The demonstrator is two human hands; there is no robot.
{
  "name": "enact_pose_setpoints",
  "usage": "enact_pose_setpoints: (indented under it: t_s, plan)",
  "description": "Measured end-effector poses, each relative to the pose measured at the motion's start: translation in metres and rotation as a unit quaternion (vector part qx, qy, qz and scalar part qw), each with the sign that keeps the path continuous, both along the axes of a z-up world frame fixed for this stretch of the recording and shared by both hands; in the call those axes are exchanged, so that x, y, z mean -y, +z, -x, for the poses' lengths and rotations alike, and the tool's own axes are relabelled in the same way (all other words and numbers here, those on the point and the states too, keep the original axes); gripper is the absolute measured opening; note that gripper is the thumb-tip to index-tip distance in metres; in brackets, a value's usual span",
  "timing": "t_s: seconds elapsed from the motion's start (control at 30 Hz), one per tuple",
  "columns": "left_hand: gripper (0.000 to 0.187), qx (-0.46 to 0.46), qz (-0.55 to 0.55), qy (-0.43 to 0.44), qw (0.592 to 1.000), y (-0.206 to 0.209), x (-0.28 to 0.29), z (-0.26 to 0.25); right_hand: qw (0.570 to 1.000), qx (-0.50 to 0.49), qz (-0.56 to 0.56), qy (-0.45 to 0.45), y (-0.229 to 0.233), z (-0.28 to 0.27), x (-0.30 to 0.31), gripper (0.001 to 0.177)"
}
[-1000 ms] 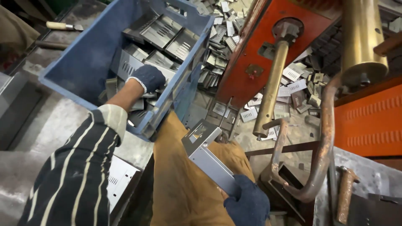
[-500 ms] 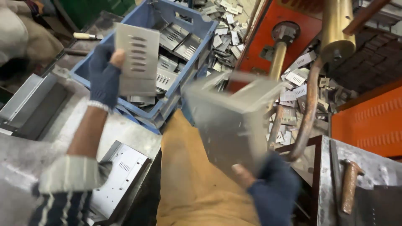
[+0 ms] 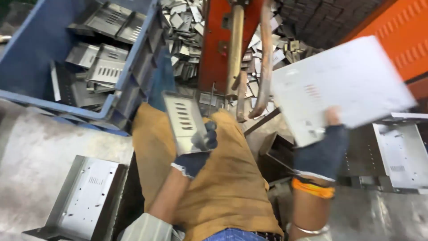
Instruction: The person holds sheet metal enclosure parts and grinds their edges with a power tool, producing sparks, then turns the parts over and hammers and bends small metal pieces by hand. Finished parts are placed into a bin with other completed metal components.
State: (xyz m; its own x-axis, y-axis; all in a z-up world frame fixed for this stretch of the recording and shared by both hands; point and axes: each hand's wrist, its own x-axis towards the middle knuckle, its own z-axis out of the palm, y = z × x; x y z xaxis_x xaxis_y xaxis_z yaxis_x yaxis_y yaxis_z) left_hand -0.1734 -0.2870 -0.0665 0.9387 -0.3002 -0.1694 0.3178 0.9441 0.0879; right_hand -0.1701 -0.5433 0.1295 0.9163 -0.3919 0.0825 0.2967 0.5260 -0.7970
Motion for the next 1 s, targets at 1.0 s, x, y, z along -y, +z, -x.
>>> enact_pose_setpoints:
  t_s: [1.0]
  plan:
    - [0.073, -0.13, -0.292, 0.147, 0.936, 0.082, 0.09, 0.004, 0.989, -0.124, 0.003, 0.078, -0.039, 0.06, -0.069, 0.052]
